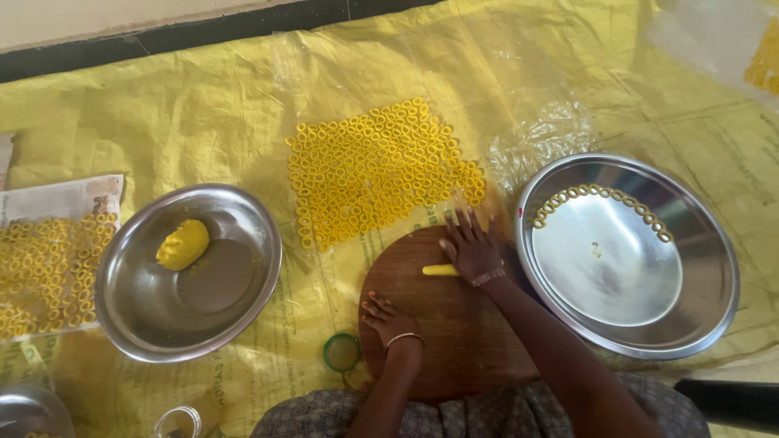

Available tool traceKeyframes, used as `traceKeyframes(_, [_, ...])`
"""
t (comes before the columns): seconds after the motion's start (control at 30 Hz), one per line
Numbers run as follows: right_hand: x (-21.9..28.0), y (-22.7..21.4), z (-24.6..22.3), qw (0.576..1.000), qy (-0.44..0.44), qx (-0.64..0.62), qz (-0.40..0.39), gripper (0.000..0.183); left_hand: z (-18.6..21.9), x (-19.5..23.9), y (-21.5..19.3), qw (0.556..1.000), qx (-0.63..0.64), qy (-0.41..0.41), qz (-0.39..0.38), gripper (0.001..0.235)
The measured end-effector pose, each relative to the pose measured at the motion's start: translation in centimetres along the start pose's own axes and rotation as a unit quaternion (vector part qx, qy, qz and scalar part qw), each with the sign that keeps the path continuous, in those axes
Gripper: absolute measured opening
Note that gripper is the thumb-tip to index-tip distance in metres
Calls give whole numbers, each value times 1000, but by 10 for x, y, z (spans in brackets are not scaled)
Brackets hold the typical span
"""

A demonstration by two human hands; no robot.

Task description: The person rolls a yellow dough ball into a thin rope on a wooden board, then forms small rings by hand and places them into a metal tray. The process repeats with additional dough pieces.

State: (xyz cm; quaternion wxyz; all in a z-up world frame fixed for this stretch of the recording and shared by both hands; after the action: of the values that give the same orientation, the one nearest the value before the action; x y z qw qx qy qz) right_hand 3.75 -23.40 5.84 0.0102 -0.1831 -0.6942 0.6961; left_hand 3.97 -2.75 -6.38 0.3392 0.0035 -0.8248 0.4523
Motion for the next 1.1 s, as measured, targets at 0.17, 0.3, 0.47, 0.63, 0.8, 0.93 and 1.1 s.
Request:
traceKeyframes(0.17, [92, -43, -13, 995, -79, -58, 3, 64, 12, -20, 19, 998, 68, 3, -9, 80])
traceKeyframes(0.3, [160, -86, -22, 988, -110, -105, 19, 66, 7, -32, 13, 994, 103, -28, 32, 76])
traceKeyframes(0.47, [207, -109, -29, 986, -88, -145, -6, 69, 5, -10, 11, 1000, 23, 13, 11, 92])
traceKeyframes(0.63, [160, -74, -63, 982, -131, -135, -36, 67, -8, 8, -13, 999, 13, 43, 0, 91])
traceKeyframes(0.8, [34, -18, -46, 993, -89, -75, -6, 65, -12, 10, -16, 999, -3, 22, 27, 89])
traceKeyframes(0.93, [-18, -1, -42, 998, -36, -34, 36, 63, -7, 5, -7, 1000, 0, 18, 12, 93])
traceKeyframes(1.1, [60, -19, -58, 996, -47, -78, 17, 65, -4, 3, -4, 999, 19, 36, -10, 94])
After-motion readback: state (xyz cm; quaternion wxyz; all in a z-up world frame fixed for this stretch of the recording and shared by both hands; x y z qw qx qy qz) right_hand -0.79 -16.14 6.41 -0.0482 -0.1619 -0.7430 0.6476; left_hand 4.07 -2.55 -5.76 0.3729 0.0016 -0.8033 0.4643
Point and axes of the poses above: each hand's wrist, its own x-axis away from the middle knuckle, its own y-axis out of the palm, z = x × y, the point moved 6 cm from there along -x, towards the middle knuckle, and after that the axes turned 9 degrees about -x, right-handed, at the moved point
